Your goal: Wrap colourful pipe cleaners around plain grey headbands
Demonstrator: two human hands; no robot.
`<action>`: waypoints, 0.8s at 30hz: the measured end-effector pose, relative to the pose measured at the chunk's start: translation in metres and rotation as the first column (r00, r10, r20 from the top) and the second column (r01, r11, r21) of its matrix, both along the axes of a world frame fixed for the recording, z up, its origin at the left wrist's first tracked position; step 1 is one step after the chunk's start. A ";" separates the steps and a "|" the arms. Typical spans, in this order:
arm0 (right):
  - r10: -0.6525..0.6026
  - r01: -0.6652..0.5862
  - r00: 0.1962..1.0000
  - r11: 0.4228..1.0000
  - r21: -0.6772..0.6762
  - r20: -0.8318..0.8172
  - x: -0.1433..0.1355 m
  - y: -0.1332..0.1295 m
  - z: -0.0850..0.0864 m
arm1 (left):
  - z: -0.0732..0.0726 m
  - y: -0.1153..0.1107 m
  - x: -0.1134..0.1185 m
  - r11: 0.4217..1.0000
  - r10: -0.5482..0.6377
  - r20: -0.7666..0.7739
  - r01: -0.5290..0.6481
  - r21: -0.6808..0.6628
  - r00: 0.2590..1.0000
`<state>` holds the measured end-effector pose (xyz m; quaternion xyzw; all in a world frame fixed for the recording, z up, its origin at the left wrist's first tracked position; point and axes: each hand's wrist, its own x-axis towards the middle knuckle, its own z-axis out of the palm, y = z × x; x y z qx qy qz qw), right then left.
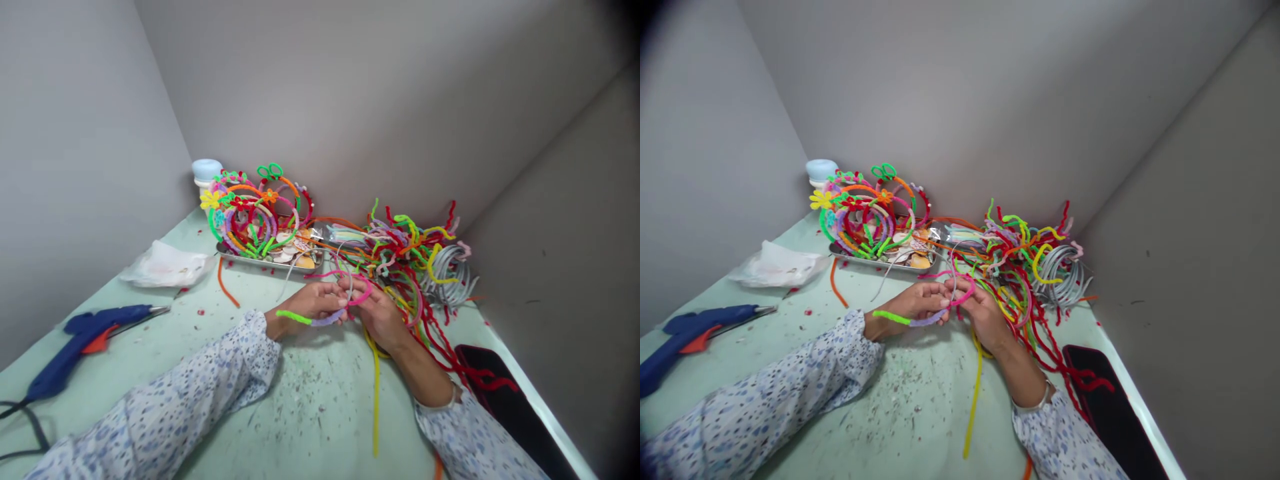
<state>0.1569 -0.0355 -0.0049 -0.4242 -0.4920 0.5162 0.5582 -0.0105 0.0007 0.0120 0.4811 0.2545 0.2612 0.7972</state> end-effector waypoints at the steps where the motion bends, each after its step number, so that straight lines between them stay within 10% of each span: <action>1: 0.037 -0.037 0.999 0.999 -0.008 -0.032 0.000 0.000 0.000 | 0.000 0.000 0.000 1.000 -0.001 0.002 0.001 -0.008 1.000; 11: -0.156 0.151 0.967 0.988 -0.044 -0.200 -0.001 0.005 0.004 | -0.003 -0.007 0.002 0.994 0.111 0.112 -0.109 -0.020 0.988; 24: -0.129 0.114 0.979 0.988 0.099 0.155 -0.007 -0.002 0.004 | -0.005 -0.006 0.007 0.942 0.335 0.089 -0.336 0.000 0.938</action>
